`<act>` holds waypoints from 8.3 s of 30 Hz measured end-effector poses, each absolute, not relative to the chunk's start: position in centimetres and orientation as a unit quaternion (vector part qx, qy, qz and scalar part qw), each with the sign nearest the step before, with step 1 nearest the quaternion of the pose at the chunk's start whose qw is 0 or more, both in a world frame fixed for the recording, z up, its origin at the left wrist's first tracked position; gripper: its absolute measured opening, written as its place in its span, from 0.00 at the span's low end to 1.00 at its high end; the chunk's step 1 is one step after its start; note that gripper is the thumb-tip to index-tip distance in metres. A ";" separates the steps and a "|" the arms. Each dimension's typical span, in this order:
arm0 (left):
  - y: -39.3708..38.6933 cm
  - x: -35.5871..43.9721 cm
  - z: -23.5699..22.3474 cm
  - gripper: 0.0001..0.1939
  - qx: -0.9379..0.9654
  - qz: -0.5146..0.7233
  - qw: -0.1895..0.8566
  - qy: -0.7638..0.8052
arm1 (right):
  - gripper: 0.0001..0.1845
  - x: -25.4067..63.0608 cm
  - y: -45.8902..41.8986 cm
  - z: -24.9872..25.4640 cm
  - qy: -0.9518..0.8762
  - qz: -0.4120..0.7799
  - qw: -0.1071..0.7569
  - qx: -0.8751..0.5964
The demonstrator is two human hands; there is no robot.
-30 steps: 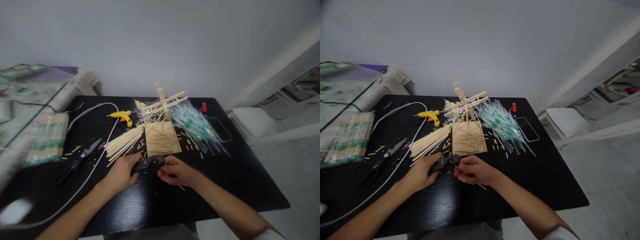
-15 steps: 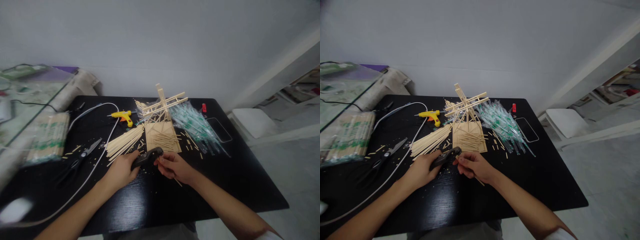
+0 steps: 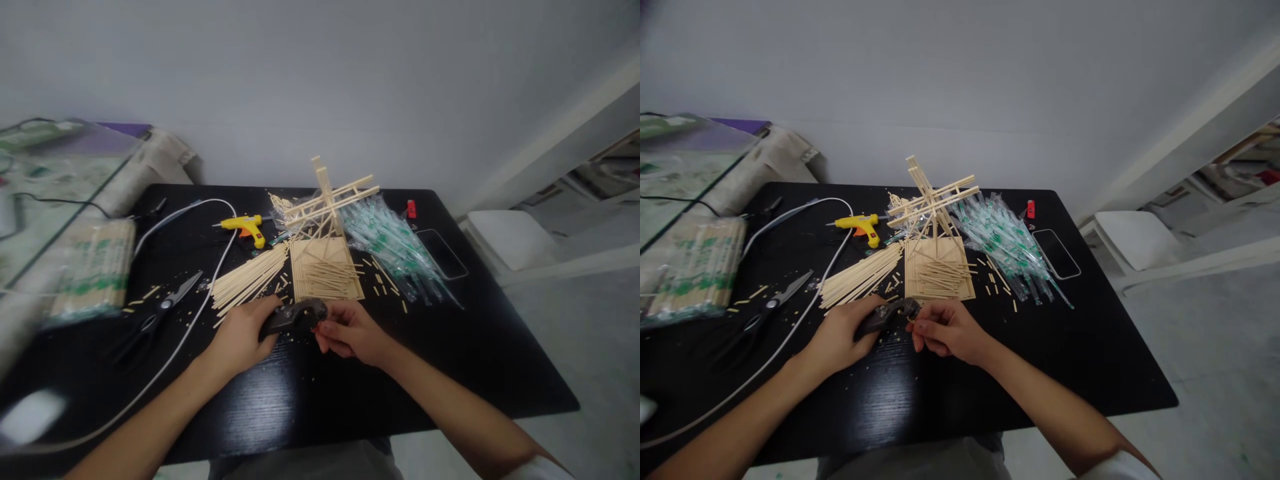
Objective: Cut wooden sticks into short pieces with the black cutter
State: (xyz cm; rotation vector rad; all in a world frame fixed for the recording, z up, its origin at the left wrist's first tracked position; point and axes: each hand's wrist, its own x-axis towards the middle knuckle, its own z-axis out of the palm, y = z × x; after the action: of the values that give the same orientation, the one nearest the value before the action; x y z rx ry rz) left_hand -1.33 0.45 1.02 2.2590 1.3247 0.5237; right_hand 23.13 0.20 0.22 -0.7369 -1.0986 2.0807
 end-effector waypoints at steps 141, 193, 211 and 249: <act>0.2 1.0 0.7 0.18 0.356 0.288 0.727 0.512 | 0.09 21.8 -1.3 -0.2 -0.687 0.555 0.367 -0.292; -0.5 2.5 0.3 0.11 0.647 0.399 0.407 0.507 | 0.07 22.0 1.1 -3.1 -0.728 0.407 0.341 -0.433; 0.2 1.6 2.1 0.15 0.638 0.362 0.425 0.531 | 0.02 22.2 1.2 -3.1 -0.742 0.391 0.349 -0.417; -3.0 -0.7 2.6 0.11 0.835 0.005 -0.012 0.550 | 0.01 22.2 1.3 -4.5 -0.750 0.339 0.368 -0.432</act>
State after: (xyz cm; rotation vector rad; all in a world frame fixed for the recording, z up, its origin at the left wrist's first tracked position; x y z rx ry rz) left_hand -0.69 -3.03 2.61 2.6439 1.7401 0.0155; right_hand 22.17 1.29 -4.46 -1.1096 -1.9276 0.8713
